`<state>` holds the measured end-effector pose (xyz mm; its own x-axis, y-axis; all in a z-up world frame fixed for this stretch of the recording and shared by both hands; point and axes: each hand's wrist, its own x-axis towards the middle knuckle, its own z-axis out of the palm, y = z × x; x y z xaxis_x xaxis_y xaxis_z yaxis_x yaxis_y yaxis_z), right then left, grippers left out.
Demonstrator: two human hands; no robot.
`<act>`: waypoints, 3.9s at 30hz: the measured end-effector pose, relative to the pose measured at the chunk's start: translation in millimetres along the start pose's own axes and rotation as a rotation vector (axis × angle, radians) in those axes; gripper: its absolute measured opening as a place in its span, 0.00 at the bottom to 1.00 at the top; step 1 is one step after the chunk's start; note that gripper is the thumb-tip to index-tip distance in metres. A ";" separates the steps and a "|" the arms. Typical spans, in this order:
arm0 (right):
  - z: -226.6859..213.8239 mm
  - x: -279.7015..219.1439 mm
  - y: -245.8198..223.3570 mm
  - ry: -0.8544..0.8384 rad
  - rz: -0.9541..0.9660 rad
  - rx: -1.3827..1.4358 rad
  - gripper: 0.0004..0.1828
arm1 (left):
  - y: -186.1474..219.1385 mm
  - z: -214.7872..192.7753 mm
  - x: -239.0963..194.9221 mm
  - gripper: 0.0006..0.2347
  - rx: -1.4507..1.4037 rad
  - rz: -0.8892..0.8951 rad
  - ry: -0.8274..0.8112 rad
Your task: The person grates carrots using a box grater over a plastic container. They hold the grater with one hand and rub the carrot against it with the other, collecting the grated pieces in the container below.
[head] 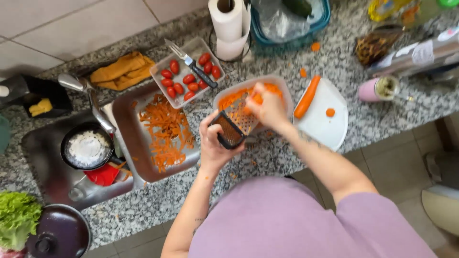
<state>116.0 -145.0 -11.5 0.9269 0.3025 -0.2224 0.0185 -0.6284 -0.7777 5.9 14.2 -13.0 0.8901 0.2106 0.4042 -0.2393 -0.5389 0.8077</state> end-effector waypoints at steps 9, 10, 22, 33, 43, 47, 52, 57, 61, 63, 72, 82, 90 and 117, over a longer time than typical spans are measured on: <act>1.4 2.2 -0.1 0.006 0.009 0.073 0.13 | 1.8 0.7 -1.6 0.26 -0.027 -0.045 -0.027; -0.9 7.4 2.4 0.023 0.046 -0.013 0.12 | 1.5 2.8 0.1 0.26 -0.013 -0.045 -0.028; 5.4 9.6 -26.0 0.078 -0.087 0.018 0.12 | 0.4 2.8 5.8 0.27 0.011 -0.029 -0.016; 6.2 12.4 -31.2 0.029 -0.064 0.014 0.12 | 1.3 3.6 5.0 0.26 -0.001 -0.072 0.003; 13.3 13.7 1.5 0.028 0.035 -0.036 0.15 | -0.7 2.4 -10.2 0.26 0.026 -0.047 0.018; -3.4 -3.8 -48.7 0.016 0.064 0.037 0.14 | 1.5 9.3 -2.9 0.26 0.016 -0.054 0.024; 9.7 7.0 22.5 0.070 -0.043 -0.201 0.14 | 6.3 5.0 -4.9 0.26 0.011 -0.043 0.004; 8.3 -2.9 6.3 0.013 -0.134 -0.267 0.17 | 0.4 4.1 -1.7 0.27 -0.001 -0.068 0.025; 16.2 6.0 37.4 0.178 -0.090 -0.361 0.13 | 5.8 5.7 -3.8 0.27 0.012 -0.032 0.009; 11.5 5.8 14.3 0.258 -0.103 -0.386 0.11 | 1.5 7.6 4.6 0.27 0.008 -0.012 0.021; 1.9 -2.4 -10.7 0.046 0.062 -0.259 0.13 | 2.3 5.7 1.6 0.27 0.035 0.002 0.025; 1.4 -11.4 -38.8 0.022 -0.001 -0.110 0.15 | 3.4 5.2 1.9 0.26 0.007 -0.046 0.005; -3.8 -8.2 -42.0 -0.002 0.041 -0.074 0.14 | 3.0 8.7 3.1 0.26 0.010 -0.055 -0.011; 1.0 4.6 -38.2 -0.095 -0.082 -0.060 0.18 | -0.3 16.3 -0.1 0.27 0.041 -0.032 0.041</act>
<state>119.2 -118.9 16.6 0.8818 0.4189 -0.2165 0.1173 -0.6396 -0.7597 12.2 1.1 -20.2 0.8800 0.2615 0.3966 -0.1942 -0.5638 0.8027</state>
